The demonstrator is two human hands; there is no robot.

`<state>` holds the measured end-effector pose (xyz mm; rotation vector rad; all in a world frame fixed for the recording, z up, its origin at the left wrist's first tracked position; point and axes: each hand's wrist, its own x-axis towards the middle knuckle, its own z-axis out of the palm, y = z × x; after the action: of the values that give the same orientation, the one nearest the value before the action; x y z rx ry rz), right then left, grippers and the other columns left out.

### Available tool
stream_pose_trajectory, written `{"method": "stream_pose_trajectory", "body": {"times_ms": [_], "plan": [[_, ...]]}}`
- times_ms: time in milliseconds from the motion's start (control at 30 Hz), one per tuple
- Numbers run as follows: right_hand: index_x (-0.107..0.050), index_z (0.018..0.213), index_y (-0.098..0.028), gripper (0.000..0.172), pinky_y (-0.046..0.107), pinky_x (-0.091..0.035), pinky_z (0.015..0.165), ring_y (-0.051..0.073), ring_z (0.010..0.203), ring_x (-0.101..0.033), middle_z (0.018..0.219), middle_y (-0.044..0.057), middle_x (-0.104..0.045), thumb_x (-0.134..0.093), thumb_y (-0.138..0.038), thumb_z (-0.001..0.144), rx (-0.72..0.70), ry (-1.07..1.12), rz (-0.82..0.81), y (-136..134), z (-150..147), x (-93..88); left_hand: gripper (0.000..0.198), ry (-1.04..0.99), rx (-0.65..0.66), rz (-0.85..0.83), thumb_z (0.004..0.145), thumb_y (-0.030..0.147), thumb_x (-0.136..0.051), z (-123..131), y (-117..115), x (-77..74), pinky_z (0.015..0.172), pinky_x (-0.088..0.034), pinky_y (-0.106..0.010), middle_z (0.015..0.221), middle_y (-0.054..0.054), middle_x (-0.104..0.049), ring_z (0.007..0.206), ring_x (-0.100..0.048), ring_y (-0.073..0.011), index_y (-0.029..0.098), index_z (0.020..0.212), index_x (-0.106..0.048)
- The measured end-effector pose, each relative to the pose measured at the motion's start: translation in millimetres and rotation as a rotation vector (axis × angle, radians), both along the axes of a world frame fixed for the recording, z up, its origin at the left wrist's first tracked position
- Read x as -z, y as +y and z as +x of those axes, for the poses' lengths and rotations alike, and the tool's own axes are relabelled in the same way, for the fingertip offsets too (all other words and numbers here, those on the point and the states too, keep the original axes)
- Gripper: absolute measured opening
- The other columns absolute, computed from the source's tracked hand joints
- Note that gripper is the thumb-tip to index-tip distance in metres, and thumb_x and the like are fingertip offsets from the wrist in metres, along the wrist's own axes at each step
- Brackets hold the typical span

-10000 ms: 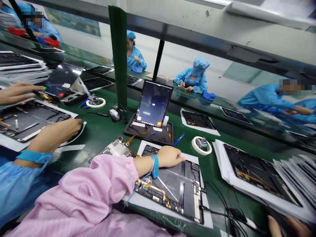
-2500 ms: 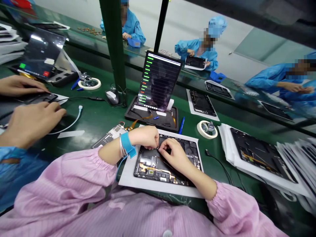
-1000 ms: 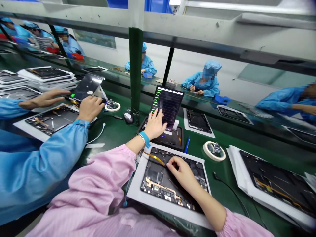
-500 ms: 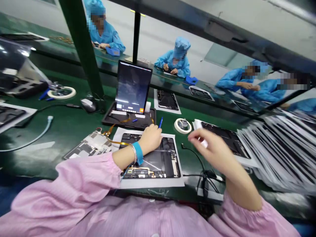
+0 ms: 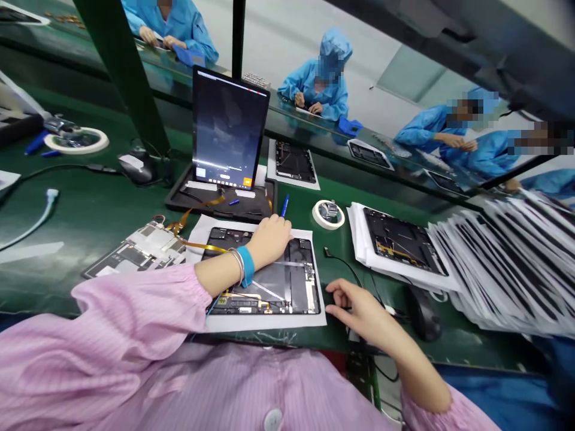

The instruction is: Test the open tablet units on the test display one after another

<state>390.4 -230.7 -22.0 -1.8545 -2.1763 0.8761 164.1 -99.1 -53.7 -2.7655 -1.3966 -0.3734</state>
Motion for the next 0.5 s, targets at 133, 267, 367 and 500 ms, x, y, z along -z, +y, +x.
{"method": "stream_pose_trajectory", "body": {"times_ms": [133,267,367,500], "plan": [[-0.063,0.1,-0.02,0.026,0.031,-0.045,0.071,0.018,0.078,-0.058,0.087,0.005,-0.063,-0.046,-0.037,0.089,0.148,0.074,0.069,3.2,7.6,2.2,0.021,-0.009,0.088,0.011,0.091,0.026,-0.045,0.5,-1.9,-0.8,0.071,-0.037,-0.036,0.088,-0.013,-0.06,0.093,-0.05,-0.027,0.011,0.086,-0.059],[-0.066,0.102,-0.022,0.028,0.03,-0.048,0.07,0.018,0.079,-0.06,0.094,0.005,-0.066,-0.053,-0.041,0.087,0.069,0.244,-0.121,2.1,9.5,-5.0,0.028,-0.025,0.122,-0.006,0.089,0.037,-0.048,-0.8,-4.7,-2.3,0.072,-0.037,-0.036,0.091,-0.013,-0.06,0.094,-0.05,-0.0268,0.012,0.089,-0.059],[-0.069,0.1,-0.024,0.024,0.029,-0.047,0.073,0.016,0.079,-0.06,0.092,0.003,-0.066,-0.053,-0.038,0.089,0.002,0.271,-0.109,3.6,7.0,-5.5,0.029,-0.037,0.149,-0.021,0.088,0.041,-0.05,-1.1,-5.6,-1.9,0.073,-0.036,-0.035,0.092,-0.011,-0.059,0.093,-0.05,-0.0258,0.013,0.092,-0.058],[-0.069,0.097,-0.022,0.02,0.031,-0.045,0.079,0.018,0.087,-0.059,0.091,0.004,-0.064,-0.054,-0.033,0.088,0.065,0.156,0.172,9.3,0.9,8.4,0.021,-0.032,0.219,-0.02,0.092,0.029,-0.044,0.6,-5.3,-0.1,0.072,-0.035,-0.034,0.09,-0.009,-0.059,0.089,-0.052,-0.0244,0.013,0.092,-0.057]]}}
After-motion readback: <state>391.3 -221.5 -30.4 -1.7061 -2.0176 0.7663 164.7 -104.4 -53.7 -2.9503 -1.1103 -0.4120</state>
